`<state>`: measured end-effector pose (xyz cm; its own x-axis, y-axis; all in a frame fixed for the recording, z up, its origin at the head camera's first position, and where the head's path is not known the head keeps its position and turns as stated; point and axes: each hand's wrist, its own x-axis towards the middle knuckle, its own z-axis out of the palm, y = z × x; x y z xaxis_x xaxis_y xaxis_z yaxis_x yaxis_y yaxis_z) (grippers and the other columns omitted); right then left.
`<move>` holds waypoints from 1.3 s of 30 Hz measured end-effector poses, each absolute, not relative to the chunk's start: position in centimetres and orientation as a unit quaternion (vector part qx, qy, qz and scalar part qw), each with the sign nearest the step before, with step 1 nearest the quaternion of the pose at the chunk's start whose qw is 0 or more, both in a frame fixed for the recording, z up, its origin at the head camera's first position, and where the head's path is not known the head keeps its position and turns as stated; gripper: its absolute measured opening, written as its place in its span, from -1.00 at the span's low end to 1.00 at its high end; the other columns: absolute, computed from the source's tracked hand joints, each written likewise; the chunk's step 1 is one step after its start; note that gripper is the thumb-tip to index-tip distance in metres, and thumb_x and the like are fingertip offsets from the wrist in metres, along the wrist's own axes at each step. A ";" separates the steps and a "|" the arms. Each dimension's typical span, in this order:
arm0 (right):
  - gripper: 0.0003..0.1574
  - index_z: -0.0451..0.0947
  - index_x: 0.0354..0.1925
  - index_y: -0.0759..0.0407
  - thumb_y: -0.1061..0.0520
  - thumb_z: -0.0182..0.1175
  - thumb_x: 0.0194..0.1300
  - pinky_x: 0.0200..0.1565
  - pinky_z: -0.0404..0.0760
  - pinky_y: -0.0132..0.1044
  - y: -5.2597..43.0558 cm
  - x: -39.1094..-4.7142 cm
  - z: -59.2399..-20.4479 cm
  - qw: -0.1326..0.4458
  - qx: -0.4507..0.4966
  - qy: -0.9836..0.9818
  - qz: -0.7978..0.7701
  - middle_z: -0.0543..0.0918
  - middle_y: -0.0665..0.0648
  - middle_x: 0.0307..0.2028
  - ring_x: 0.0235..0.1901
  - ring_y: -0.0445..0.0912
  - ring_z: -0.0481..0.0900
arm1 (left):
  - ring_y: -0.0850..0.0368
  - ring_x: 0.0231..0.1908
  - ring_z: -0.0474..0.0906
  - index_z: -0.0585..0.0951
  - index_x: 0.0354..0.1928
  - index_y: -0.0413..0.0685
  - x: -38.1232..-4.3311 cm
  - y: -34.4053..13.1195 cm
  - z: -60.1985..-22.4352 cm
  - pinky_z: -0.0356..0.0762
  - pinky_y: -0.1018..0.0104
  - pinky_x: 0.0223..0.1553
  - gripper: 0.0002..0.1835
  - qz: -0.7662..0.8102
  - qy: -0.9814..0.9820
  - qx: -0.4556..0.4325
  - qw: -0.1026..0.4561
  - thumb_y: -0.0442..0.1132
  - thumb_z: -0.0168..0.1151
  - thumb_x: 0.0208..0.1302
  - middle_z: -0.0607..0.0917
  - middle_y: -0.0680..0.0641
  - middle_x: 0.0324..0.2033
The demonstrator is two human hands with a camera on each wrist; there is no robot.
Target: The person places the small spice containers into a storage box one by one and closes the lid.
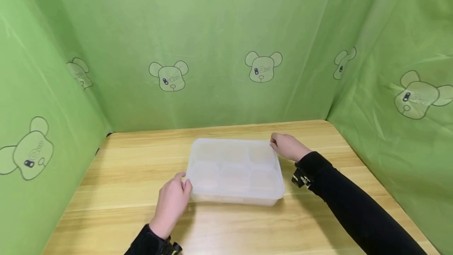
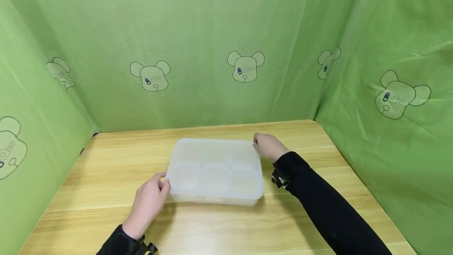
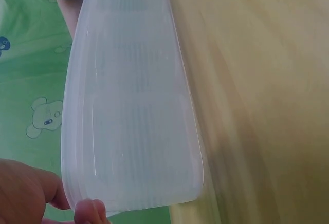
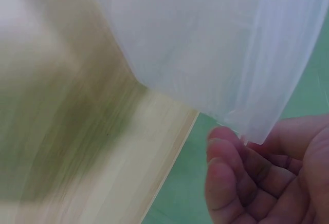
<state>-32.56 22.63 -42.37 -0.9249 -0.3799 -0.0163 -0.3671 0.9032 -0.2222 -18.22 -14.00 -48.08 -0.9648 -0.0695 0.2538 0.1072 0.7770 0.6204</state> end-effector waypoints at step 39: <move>-0.69 0.50 -0.50 0.14 0.19 0.09 0.45 -0.47 0.47 -0.27 23.0 -26.6 -40.9 0.103 -0.205 0.963 -0.141 0.50 -0.02 -0.66 -0.67 -0.18 0.42 | -0.20 0.02 0.62 0.25 0.38 -0.53 -27.8 -14.4 -47.9 0.53 -0.06 0.12 -0.25 -0.397 -0.914 -0.038 0.072 -0.07 0.22 0.42 0.54 -0.46 0.13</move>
